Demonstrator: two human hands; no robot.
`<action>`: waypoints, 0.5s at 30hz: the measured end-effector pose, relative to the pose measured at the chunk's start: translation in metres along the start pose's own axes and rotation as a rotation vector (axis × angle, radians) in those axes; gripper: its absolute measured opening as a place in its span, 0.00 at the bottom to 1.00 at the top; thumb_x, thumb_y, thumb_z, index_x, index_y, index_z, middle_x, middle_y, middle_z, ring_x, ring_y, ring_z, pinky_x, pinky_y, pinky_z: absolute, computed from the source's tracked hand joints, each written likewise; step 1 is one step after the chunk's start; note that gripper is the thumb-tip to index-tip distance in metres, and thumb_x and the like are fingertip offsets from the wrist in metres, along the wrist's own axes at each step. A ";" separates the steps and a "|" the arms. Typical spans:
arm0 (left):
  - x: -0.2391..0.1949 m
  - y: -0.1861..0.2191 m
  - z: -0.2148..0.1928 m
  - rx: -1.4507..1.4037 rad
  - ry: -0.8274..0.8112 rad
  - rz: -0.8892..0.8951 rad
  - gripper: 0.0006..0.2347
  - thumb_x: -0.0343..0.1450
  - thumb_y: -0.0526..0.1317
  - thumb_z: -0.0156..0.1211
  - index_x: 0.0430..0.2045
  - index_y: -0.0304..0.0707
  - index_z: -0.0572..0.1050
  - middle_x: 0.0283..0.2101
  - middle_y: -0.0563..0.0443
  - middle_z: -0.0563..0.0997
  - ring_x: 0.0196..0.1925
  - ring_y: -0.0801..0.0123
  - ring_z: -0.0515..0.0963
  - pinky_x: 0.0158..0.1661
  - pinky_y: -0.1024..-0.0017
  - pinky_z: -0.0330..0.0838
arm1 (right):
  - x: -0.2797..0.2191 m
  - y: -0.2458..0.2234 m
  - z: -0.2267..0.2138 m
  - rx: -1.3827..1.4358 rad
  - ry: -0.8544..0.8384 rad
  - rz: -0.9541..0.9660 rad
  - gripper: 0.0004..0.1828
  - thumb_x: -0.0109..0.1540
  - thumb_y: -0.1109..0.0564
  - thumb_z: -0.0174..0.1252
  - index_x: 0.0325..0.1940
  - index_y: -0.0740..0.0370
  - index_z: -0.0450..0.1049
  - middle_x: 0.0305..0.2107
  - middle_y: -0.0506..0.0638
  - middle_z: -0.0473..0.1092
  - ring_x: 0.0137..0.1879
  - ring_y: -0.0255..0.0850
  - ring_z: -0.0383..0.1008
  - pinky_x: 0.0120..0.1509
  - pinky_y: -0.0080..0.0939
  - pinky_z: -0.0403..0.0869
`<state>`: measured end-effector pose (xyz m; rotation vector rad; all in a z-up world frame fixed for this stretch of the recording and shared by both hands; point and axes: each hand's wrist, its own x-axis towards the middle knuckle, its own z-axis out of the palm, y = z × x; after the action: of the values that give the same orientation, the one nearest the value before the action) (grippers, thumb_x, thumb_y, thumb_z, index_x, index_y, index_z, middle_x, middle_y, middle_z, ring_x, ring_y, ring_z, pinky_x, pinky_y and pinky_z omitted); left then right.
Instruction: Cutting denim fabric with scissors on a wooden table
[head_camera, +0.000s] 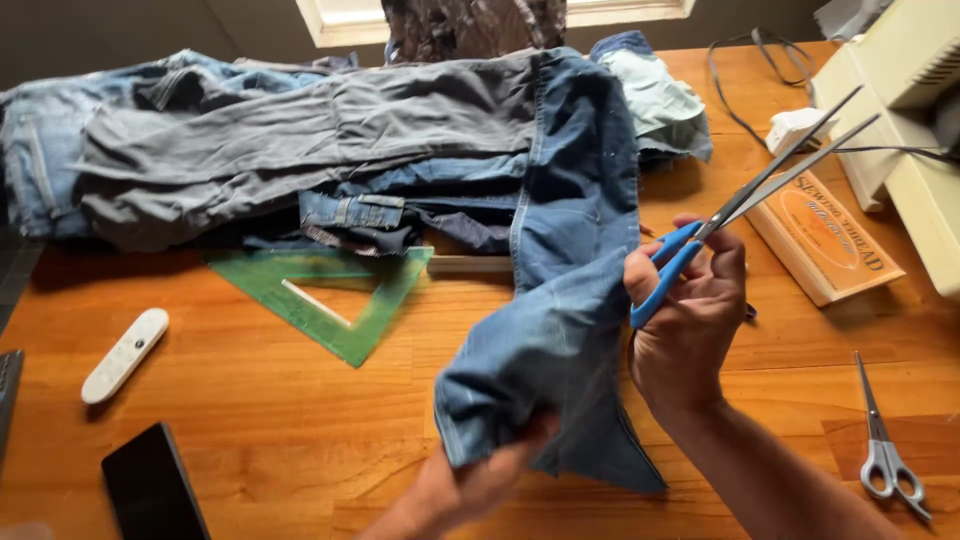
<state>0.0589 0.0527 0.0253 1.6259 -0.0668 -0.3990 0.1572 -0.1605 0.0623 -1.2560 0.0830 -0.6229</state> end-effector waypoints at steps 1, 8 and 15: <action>0.002 0.005 -0.004 0.106 -0.005 -0.259 0.23 0.73 0.59 0.73 0.52 0.47 0.73 0.56 0.54 0.78 0.57 0.73 0.75 0.60 0.68 0.67 | 0.003 -0.001 0.002 -0.004 0.004 -0.003 0.27 0.68 0.69 0.69 0.67 0.53 0.68 0.44 0.51 0.77 0.49 0.34 0.79 0.62 0.32 0.79; 0.061 0.008 -0.017 -0.307 -0.021 -0.042 0.23 0.77 0.43 0.70 0.67 0.30 0.80 0.52 0.38 0.88 0.33 0.55 0.88 0.24 0.62 0.92 | 0.038 0.005 0.010 -0.100 -0.024 -0.140 0.30 0.69 0.66 0.73 0.70 0.55 0.68 0.47 0.52 0.75 0.49 0.32 0.78 0.65 0.32 0.80; 0.107 0.084 -0.037 -0.520 0.111 0.110 0.17 0.77 0.35 0.69 0.59 0.21 0.82 0.55 0.31 0.87 0.51 0.39 0.91 0.40 0.44 0.98 | 0.041 -0.041 0.021 -0.447 -0.053 -0.360 0.35 0.72 0.61 0.69 0.84 0.71 0.72 0.46 0.50 0.74 0.50 0.35 0.76 0.60 0.37 0.78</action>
<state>0.1866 0.0498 0.0861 1.1224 0.0299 -0.2158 0.1829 -0.1690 0.1173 -1.7394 -0.0532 -0.9132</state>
